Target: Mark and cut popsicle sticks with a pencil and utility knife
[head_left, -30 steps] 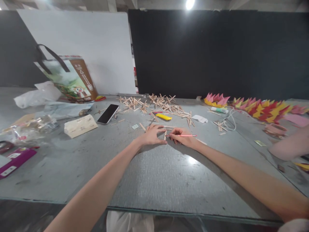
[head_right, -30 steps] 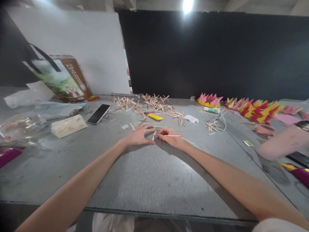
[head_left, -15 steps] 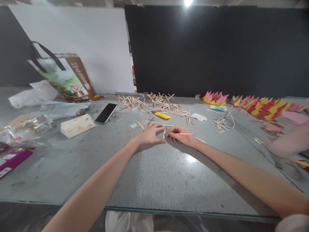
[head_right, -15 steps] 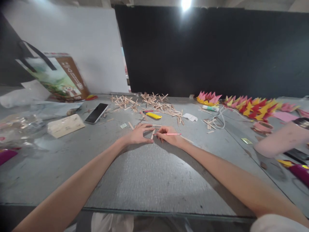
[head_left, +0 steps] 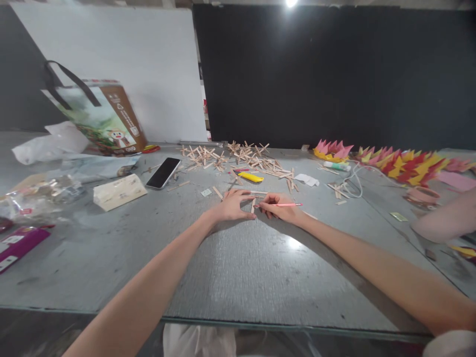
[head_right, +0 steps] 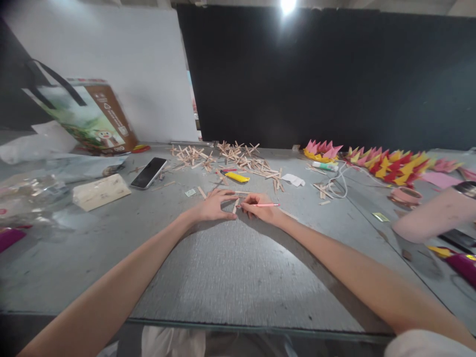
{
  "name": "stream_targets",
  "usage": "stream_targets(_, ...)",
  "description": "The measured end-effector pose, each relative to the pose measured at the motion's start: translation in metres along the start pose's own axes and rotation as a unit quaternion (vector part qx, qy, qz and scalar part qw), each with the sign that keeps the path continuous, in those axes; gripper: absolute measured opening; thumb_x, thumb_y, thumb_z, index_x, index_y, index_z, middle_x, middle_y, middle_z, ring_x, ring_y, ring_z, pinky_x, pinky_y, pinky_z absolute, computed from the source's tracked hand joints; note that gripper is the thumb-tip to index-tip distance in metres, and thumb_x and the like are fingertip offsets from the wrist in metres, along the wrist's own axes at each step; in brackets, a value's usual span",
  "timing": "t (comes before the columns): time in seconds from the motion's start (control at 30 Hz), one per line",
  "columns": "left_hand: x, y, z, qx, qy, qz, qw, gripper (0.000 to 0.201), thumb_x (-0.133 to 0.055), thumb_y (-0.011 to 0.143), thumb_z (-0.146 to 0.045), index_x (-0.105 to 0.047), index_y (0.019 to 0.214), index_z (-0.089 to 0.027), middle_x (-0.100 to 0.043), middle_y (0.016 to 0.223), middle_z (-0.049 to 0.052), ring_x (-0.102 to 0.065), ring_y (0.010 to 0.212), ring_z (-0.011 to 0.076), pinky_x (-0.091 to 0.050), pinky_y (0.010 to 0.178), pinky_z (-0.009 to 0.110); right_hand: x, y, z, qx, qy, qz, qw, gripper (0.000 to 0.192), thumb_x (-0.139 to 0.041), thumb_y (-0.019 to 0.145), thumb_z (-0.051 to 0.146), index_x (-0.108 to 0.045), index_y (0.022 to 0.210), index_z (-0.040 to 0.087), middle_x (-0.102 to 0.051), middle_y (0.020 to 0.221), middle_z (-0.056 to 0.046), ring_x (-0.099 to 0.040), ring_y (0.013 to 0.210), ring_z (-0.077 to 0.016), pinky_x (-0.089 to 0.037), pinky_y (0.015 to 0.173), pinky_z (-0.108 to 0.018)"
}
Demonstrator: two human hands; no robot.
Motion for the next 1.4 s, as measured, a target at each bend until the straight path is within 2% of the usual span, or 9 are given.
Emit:
stream_targets(0.37, 0.0000, -0.0002, -0.0011, 0.000, -0.007, 0.006, 1.000, 0.086, -0.080, 0.080, -0.074, -0.064, 0.152, -0.031, -0.048, 0.168, 0.011, -0.031, 0.159, 0.0432, -0.020, 0.130, 0.063, 0.0006, 0.0001, 0.0021, -0.008, -0.007, -0.005, 1.000, 0.045, -0.080, 0.082, 0.061, -0.067, 0.081, 0.018, -0.066, 0.060, 0.000, -0.054, 0.047, -0.0108, -0.036, 0.045, -0.024)
stream_targets(0.53, 0.0003, -0.0005, -0.0013, -0.003, -0.004, 0.003, 1.000, 0.085, -0.080, 0.081, -0.074, -0.064, 0.152, -0.032, -0.049, 0.168, 0.011, -0.031, 0.159, 0.0434, -0.021, 0.130, 0.063, -0.0013, 0.0002, 0.0016, -0.006, -0.012, 0.014, 1.000, 0.045, -0.080, 0.082, 0.061, -0.067, 0.081, 0.018, -0.064, 0.056, 0.001, -0.052, 0.045, -0.0104, -0.034, 0.044, -0.024)
stream_targets(0.97, 0.0014, -0.0007, -0.0025, -0.003, -0.001, 0.000, 1.000, 0.084, -0.079, 0.080, -0.076, -0.066, 0.150, -0.033, -0.050, 0.167, 0.011, -0.034, 0.157, 0.0436, -0.021, 0.130, 0.062, 0.0014, 0.0008, -0.0003, -0.006, -0.003, -0.001, 1.000, 0.045, -0.080, 0.082, 0.062, -0.069, 0.081, 0.018, -0.068, 0.061, -0.001, -0.053, 0.045, -0.0101, -0.032, 0.041, -0.023)
stream_targets(1.4, -0.0017, 0.0018, 0.0027, -0.010, -0.001, -0.007, 1.000, 0.086, -0.079, 0.078, -0.078, -0.066, 0.150, -0.032, -0.051, 0.166, 0.012, -0.034, 0.158, 0.0434, -0.020, 0.130, 0.063, -0.0010, 0.0003, 0.0013, -0.012, -0.009, 0.015, 1.000, 0.042, -0.081, 0.082, 0.058, -0.068, 0.079, 0.018, -0.066, 0.057, 0.000, -0.052, 0.043, -0.0095, -0.031, 0.041, -0.023)
Point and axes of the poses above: each hand's wrist, its own y-axis towards the middle knuckle, its own x-axis out of the back of the hand, z = x × y, the point moved 8 cm from there along y, towards the middle knuckle
